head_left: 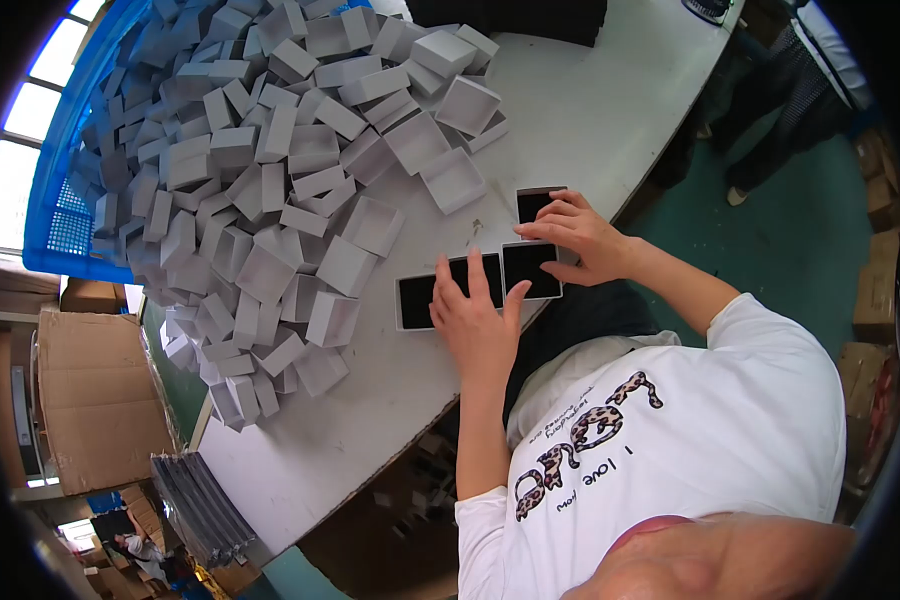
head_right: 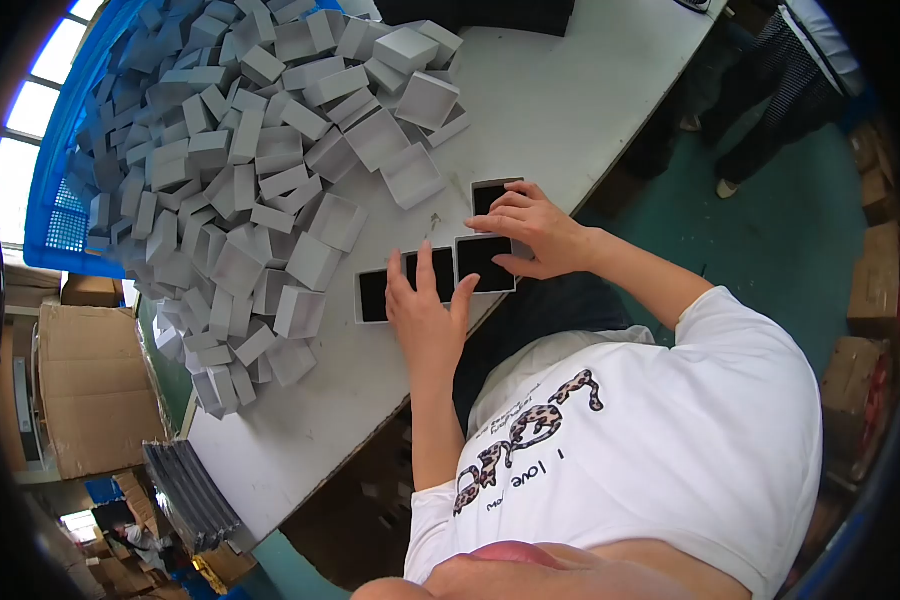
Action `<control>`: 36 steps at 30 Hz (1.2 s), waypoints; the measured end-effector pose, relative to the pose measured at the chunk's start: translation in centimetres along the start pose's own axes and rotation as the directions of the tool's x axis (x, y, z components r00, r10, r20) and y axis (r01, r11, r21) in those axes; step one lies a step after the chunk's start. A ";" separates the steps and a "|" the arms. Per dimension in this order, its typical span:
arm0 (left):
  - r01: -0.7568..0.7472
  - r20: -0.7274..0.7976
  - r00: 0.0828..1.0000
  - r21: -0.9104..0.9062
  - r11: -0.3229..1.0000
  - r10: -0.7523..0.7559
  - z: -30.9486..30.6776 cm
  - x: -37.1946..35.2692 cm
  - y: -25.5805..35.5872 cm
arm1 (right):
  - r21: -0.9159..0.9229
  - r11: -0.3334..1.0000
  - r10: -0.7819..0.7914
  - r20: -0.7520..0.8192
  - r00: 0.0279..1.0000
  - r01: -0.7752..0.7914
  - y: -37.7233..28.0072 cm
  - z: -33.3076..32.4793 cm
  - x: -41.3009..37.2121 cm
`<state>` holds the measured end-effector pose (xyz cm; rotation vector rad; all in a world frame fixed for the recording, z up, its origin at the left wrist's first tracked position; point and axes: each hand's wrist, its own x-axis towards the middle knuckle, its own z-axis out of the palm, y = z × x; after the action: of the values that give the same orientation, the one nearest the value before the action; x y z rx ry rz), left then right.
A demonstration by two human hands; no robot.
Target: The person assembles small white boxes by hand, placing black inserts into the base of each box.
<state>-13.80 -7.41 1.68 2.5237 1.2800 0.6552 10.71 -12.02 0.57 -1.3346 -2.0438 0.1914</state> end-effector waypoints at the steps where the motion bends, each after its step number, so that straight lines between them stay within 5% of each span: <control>1: 0.002 0.056 0.998 0.055 0.998 -0.005 -0.2 0.6 0.3 | 0.014 1.000 0.003 0.003 1.000 -0.003 -0.1 0.3 0.0; 4: -0.017 0.190 0.981 0.224 0.975 -0.026 -0.5 2.1 1.3 | 0.024 0.999 -0.025 0.003 1.000 0.025 -0.1 1.0 0.6; 10: -0.008 0.387 0.919 0.211 0.977 -0.076 -1.1 4.1 1.6 | 0.138 0.990 -0.039 -0.018 0.999 0.041 1.0 2.1 1.8; 18: -0.057 0.313 0.949 0.279 0.958 -0.035 1.1 3.6 1.2 | 0.036 0.991 -0.109 -0.310 0.944 0.127 1.6 2.9 1.8; 22: -0.006 0.237 0.969 0.289 0.957 -0.065 -0.3 1.3 0.7 | 0.065 0.997 -0.018 -0.439 0.898 0.052 2.3 2.1 1.7; 28: 0.383 -0.086 0.923 0.309 0.870 -0.376 -9.9 -11.3 -2.3 | -0.101 0.995 -0.023 -0.463 0.886 -0.028 6.9 -2.0 1.4; 32: 0.700 -0.261 0.694 0.461 0.544 -0.672 -15.4 -22.0 -3.4 | -0.191 0.972 0.033 -0.463 0.886 -0.135 12.2 -3.9 2.8; 36: 0.831 -0.258 0.299 0.543 0.118 -0.919 -16.3 -29.8 -5.1 | -0.270 0.941 0.065 -0.445 0.893 -0.204 17.4 -5.9 7.6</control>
<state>-40.76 -28.39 5.45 1.3879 2.8366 -0.3146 25.56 1.15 0.41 -1.5502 -1.6452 -0.3564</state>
